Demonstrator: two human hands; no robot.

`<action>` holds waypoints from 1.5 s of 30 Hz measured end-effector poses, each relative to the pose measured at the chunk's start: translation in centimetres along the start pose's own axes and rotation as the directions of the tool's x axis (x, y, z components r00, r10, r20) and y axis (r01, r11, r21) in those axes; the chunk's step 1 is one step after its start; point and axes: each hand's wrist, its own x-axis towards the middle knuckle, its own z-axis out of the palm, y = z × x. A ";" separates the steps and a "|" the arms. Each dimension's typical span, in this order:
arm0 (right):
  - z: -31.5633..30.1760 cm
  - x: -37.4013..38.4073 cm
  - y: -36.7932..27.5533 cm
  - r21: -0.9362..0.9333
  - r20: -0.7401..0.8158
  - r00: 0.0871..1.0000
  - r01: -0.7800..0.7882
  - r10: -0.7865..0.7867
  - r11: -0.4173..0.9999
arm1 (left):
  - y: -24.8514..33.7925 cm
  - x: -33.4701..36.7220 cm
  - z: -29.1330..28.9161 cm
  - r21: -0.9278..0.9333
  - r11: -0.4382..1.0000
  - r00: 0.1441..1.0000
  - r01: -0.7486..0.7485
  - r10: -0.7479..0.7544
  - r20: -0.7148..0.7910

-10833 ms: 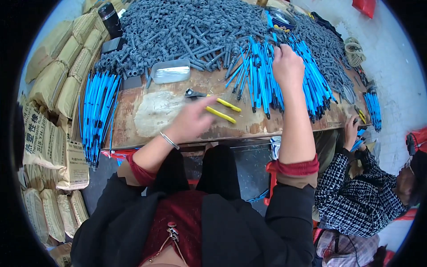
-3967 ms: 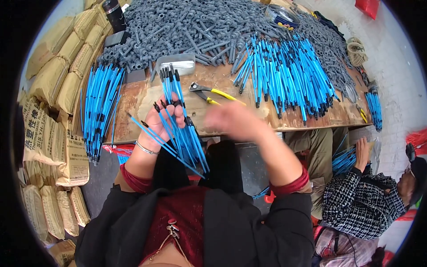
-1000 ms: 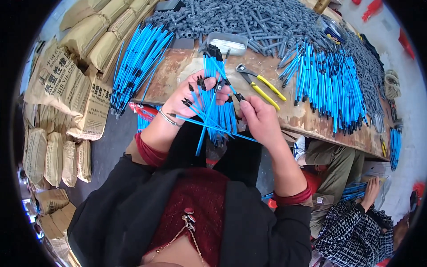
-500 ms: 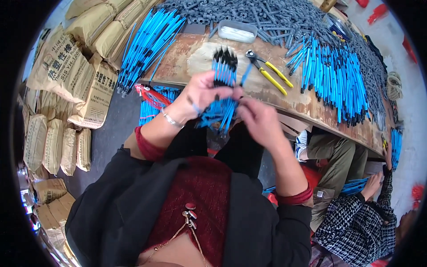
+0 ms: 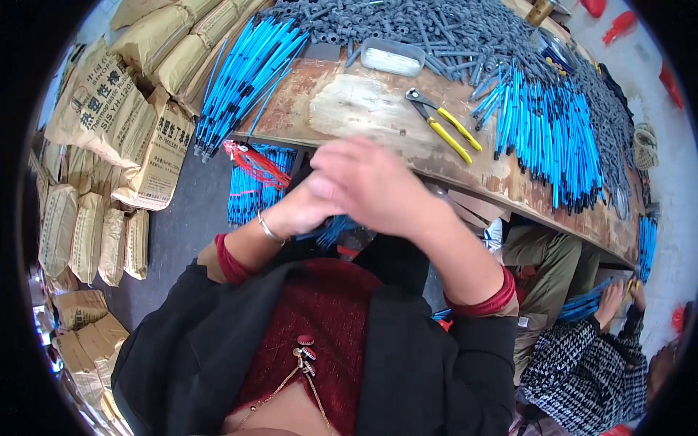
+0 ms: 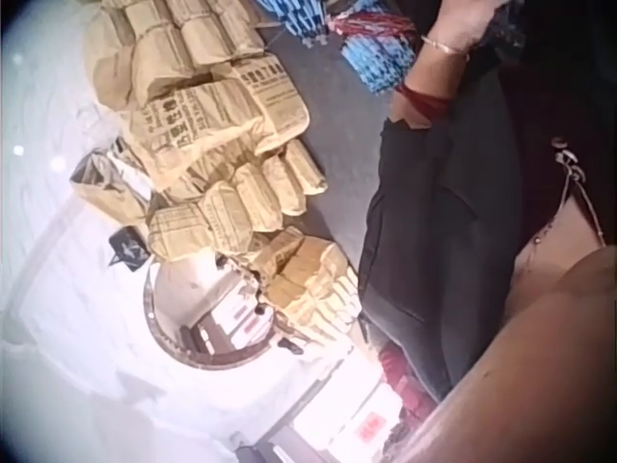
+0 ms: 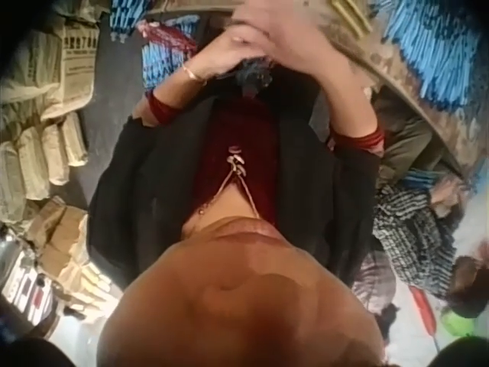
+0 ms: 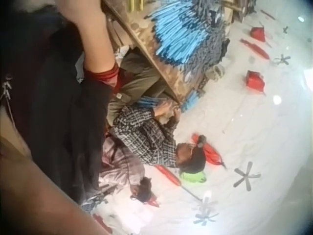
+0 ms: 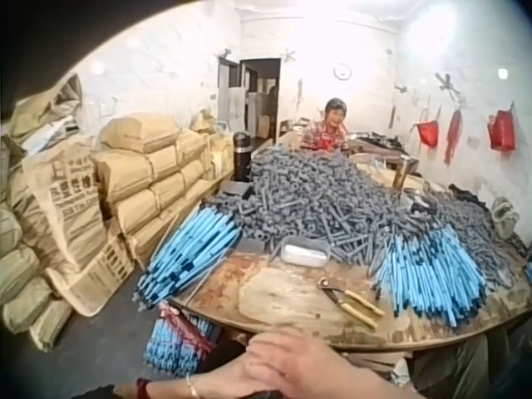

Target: The person assembles blue plastic strips into a central plastic hub, securing the components with pliers.

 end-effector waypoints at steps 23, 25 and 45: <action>-0.9 11.5 24.8 -0.701 -0.084 0.825 -0.448 0.560 0.555 | -0.9 5.1 -4.5 -0.410 0.878 0.918 0.248 -0.348 -0.189; -0.6 11.0 24.6 -0.666 -0.183 0.817 -0.512 0.547 0.542 | -1.0 5.0 -4.6 -0.399 0.885 0.927 0.239 -0.330 -0.176; 0.7 -0.3 6.0 0.524 -0.202 0.846 -0.333 0.494 0.784 | -1.3 4.1 -3.0 -0.319 0.935 0.965 0.154 -0.212 -0.155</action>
